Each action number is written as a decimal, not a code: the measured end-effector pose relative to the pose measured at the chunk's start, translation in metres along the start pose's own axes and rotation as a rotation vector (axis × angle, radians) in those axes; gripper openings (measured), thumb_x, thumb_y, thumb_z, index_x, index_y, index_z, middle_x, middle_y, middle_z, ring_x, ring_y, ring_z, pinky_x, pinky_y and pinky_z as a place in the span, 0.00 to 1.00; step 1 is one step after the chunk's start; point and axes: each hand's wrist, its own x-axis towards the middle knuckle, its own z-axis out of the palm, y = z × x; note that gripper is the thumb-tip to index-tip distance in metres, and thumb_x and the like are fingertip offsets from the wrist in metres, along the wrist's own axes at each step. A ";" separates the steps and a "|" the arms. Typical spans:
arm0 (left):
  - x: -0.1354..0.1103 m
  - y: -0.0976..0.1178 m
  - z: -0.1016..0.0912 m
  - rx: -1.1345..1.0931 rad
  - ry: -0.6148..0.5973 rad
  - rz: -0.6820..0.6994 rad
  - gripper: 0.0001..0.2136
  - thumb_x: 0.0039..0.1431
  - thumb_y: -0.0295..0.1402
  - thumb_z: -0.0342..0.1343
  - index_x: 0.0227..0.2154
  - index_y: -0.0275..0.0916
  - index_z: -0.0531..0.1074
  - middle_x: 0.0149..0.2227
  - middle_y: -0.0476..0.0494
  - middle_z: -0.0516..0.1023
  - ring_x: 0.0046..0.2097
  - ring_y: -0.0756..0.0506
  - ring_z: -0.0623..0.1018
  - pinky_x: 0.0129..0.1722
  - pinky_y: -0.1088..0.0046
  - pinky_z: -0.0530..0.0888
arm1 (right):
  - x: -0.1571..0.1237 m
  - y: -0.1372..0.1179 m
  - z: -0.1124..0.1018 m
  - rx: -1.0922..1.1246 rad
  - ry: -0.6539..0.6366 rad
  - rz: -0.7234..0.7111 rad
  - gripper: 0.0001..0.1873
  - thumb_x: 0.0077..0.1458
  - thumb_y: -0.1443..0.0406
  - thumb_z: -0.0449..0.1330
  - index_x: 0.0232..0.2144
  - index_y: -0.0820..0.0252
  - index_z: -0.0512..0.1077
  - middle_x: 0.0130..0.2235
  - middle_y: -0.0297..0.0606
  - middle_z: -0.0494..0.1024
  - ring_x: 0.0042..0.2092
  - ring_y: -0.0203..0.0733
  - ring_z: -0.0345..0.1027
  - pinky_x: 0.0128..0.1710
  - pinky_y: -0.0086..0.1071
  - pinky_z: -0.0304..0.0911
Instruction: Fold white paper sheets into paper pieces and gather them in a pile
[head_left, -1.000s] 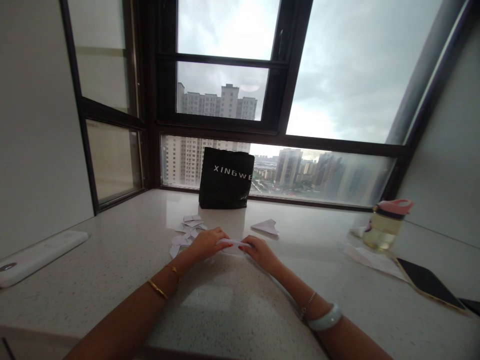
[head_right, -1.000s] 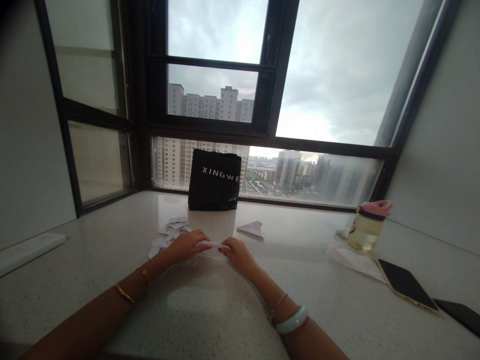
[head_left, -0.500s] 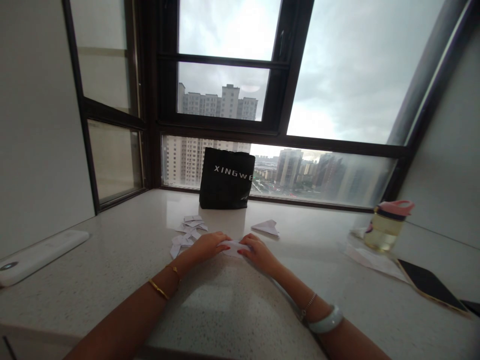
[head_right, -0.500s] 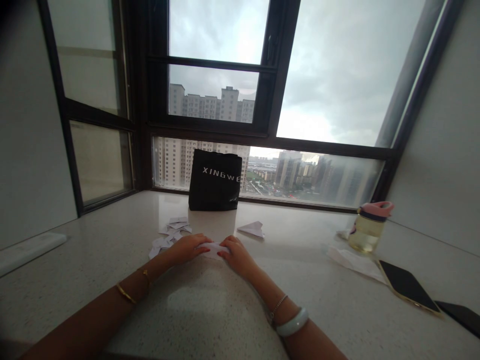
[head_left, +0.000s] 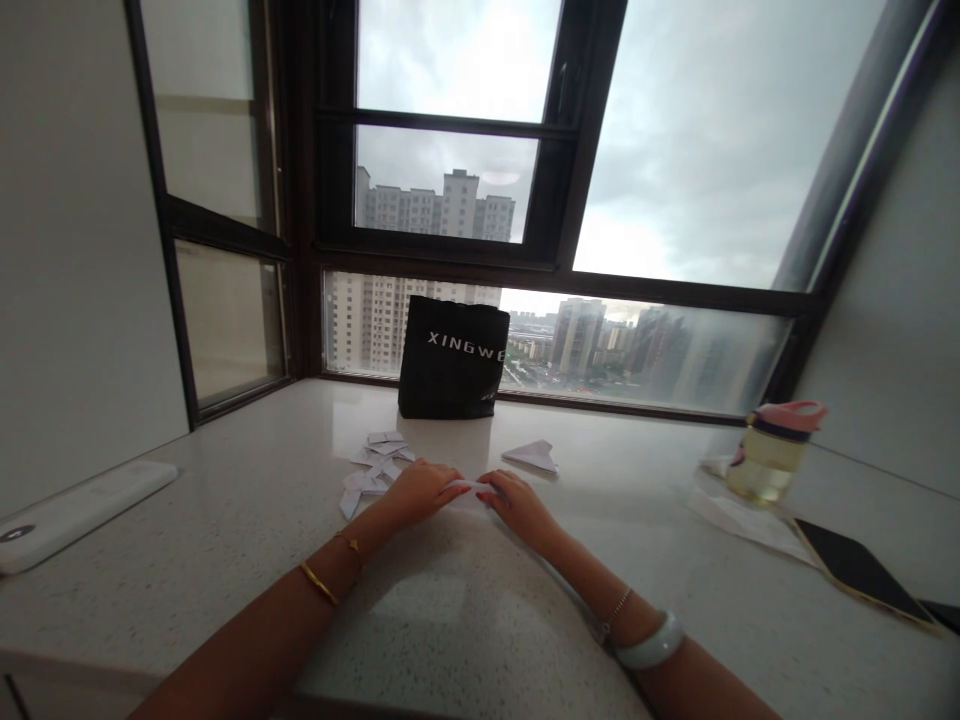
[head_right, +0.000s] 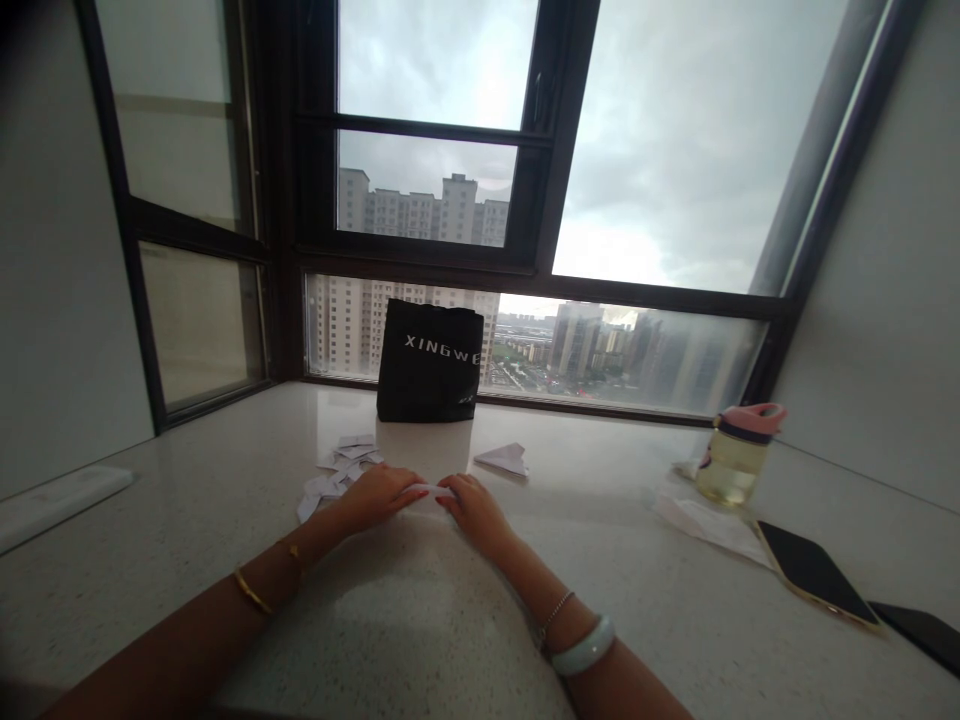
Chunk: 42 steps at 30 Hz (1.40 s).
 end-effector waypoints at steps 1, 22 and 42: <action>0.000 0.000 0.001 0.015 -0.006 -0.007 0.19 0.58 0.43 0.34 0.36 0.39 0.67 0.33 0.43 0.73 0.35 0.45 0.72 0.34 0.71 0.62 | 0.000 -0.001 0.000 -0.015 -0.006 -0.002 0.07 0.51 0.67 0.51 0.35 0.60 0.66 0.36 0.38 0.71 0.39 0.38 0.62 0.38 0.28 0.56; -0.003 0.003 -0.001 0.101 -0.089 -0.013 0.13 0.58 0.39 0.37 0.33 0.39 0.64 0.33 0.44 0.72 0.34 0.45 0.72 0.30 0.73 0.65 | -0.001 -0.006 -0.005 -0.260 -0.089 -0.004 0.10 0.52 0.59 0.51 0.31 0.60 0.66 0.31 0.39 0.71 0.36 0.41 0.62 0.34 0.30 0.53; -0.002 0.003 0.008 0.082 -0.099 -0.099 0.14 0.58 0.40 0.36 0.32 0.39 0.64 0.33 0.44 0.72 0.35 0.45 0.72 0.31 0.73 0.65 | -0.002 -0.003 0.001 -0.116 -0.115 0.036 0.06 0.52 0.64 0.50 0.32 0.61 0.64 0.32 0.38 0.71 0.35 0.39 0.63 0.31 0.27 0.51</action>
